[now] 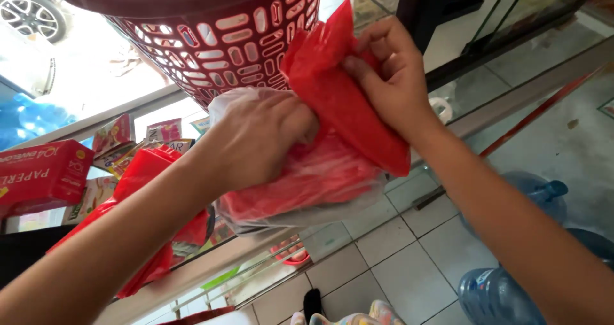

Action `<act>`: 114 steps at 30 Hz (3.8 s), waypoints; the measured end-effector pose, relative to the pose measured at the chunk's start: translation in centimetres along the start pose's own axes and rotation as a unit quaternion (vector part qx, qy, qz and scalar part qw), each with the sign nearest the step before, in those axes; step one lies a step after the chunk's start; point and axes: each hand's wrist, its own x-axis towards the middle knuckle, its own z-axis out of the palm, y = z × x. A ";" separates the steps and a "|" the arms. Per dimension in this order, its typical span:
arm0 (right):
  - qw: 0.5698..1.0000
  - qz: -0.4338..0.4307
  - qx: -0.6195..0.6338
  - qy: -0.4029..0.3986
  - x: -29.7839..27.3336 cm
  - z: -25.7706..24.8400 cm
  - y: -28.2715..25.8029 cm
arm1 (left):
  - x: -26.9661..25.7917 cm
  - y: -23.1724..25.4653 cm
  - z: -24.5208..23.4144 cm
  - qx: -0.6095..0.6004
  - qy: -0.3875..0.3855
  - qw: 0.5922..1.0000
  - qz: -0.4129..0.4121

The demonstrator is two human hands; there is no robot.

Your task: Packing items into a red plastic bag and folding the bag.

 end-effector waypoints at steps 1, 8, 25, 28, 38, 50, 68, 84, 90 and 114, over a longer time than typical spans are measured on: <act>1.000 -0.009 0.004 -0.001 0.2 0.1 -0.4 | -0.3 -0.1 -0.2 -0.054 0.051 0.997 -0.029; 0.969 -0.003 -0.245 0.029 -4.7 -1.5 -6.3 | 1.8 0.8 1.4 -0.104 0.163 0.980 0.045; 0.801 0.397 -0.250 0.372 -27.8 -15.4 -15.4 | 23.7 17.1 9.7 -0.151 0.222 0.884 0.384; 0.758 0.379 -0.260 0.463 -32.9 -17.2 -20.9 | 27.1 23.7 12.5 -0.210 0.200 0.845 0.449; 0.626 0.440 -0.355 0.538 -56.0 -23.9 -38.6 | 31.8 54.2 20.8 -0.354 0.250 0.738 0.518; 0.448 0.532 -0.449 0.561 -80.4 -26.8 -45.5 | 35.5 75.6 30.3 -0.468 0.098 0.692 0.541; 0.572 0.349 -0.062 0.739 -71.6 -28.8 -42.7 | 34.5 74.0 32.9 -0.495 0.139 0.628 0.584; 0.668 0.456 -0.267 0.524 -79.7 -28.3 -41.8 | 31.1 71.0 31.0 -0.639 -0.055 0.672 0.372; 0.639 0.542 -0.249 0.486 -79.8 -28.1 -43.1 | 30.5 70.7 28.8 -0.620 -0.069 0.722 0.301; 0.663 0.593 -0.152 0.431 -79.2 -29.2 -40.8 | 29.8 72.3 32.7 -0.821 -0.230 0.511 0.108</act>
